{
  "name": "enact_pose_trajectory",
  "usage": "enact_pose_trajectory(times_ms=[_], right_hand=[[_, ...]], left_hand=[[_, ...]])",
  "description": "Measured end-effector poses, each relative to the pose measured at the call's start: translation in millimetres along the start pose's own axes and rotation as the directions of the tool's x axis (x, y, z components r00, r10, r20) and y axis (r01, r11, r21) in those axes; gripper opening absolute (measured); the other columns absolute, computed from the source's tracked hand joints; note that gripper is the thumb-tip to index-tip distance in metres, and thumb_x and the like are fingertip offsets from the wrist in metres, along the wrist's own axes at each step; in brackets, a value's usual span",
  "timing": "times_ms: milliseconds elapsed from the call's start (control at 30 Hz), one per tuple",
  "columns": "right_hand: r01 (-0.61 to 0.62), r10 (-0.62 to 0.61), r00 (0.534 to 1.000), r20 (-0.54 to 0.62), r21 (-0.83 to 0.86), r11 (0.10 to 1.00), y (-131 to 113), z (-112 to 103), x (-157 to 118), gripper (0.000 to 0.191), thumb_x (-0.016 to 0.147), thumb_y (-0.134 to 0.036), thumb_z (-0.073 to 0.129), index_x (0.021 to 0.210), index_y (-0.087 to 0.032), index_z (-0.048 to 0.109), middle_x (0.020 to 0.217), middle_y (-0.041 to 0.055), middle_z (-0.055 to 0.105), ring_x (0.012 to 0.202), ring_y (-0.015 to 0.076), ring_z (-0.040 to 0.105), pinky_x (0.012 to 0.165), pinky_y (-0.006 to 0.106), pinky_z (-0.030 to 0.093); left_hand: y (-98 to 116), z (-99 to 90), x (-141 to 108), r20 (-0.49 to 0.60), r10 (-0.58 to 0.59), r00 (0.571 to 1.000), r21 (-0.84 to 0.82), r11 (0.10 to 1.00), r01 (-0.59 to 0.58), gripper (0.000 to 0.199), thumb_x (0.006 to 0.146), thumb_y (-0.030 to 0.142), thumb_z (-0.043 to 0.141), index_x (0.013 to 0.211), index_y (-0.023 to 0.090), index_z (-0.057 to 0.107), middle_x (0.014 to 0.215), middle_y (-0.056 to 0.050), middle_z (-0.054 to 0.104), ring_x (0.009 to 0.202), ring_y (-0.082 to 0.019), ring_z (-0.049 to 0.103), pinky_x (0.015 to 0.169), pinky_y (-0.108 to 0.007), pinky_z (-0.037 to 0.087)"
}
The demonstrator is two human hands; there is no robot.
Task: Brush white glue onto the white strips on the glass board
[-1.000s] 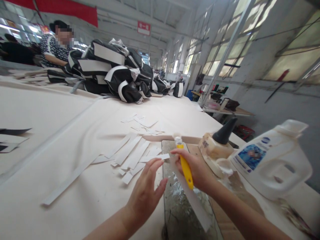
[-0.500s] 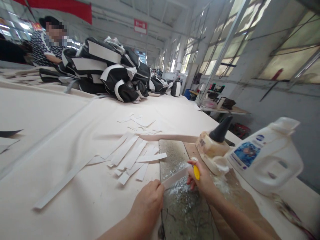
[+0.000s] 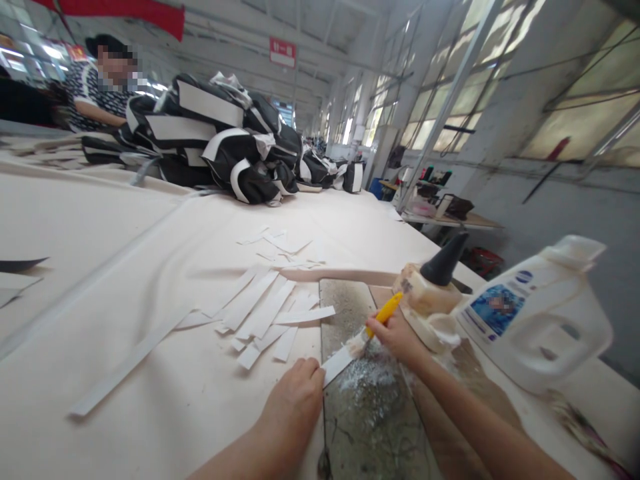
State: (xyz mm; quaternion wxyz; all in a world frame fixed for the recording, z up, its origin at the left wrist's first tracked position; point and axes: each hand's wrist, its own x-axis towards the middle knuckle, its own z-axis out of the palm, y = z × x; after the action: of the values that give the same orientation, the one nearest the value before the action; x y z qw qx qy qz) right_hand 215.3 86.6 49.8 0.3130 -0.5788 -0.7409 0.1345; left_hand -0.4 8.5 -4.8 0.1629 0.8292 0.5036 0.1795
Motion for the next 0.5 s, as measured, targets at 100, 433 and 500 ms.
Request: enact_pose_trajectory(times_ms=[100,433,500], right_hand=[[-0.049,0.037,0.990,-0.137,-0.080,0.996,23,-26,21,0.029,0.071,-0.041,0.046,0.054,-0.018,0.054,0.050,0.0012,0.052,0.052,0.0185,0.053,0.054,0.029,0.041],[0.085,-0.084,0.996,0.026,-0.051,0.995,-21,-1,-10,0.029,0.080,-0.040,0.043,0.071,-0.018,0.060,0.059,0.0003,0.059,0.054,0.0161,0.056,0.051,0.024,0.040],[0.032,-0.036,0.999,-0.030,-0.133,0.991,-1,-6,-1,0.030,0.077,-0.040,0.042,0.063,-0.018,0.058,0.055,0.0015,0.057,0.053,0.0174,0.056,0.051,0.025,0.040]], left_hand=[[0,-2.4,0,0.005,-0.016,1.000,-0.023,1.000,0.016,0.020,0.081,0.005,0.041,0.086,0.016,0.057,0.096,-0.005,0.057,0.093,-0.017,0.050,0.086,-0.027,0.042],[0,-1.5,1,0.007,-0.017,1.000,-0.007,1.000,0.018,0.022,0.081,0.005,0.039,0.087,0.015,0.058,0.096,-0.006,0.056,0.093,-0.017,0.050,0.086,-0.027,0.041],[0,-1.1,1,0.008,-0.021,1.000,-0.001,1.000,0.021,0.022,0.080,0.005,0.039,0.086,0.014,0.058,0.096,-0.007,0.056,0.093,-0.018,0.050,0.086,-0.029,0.041]])
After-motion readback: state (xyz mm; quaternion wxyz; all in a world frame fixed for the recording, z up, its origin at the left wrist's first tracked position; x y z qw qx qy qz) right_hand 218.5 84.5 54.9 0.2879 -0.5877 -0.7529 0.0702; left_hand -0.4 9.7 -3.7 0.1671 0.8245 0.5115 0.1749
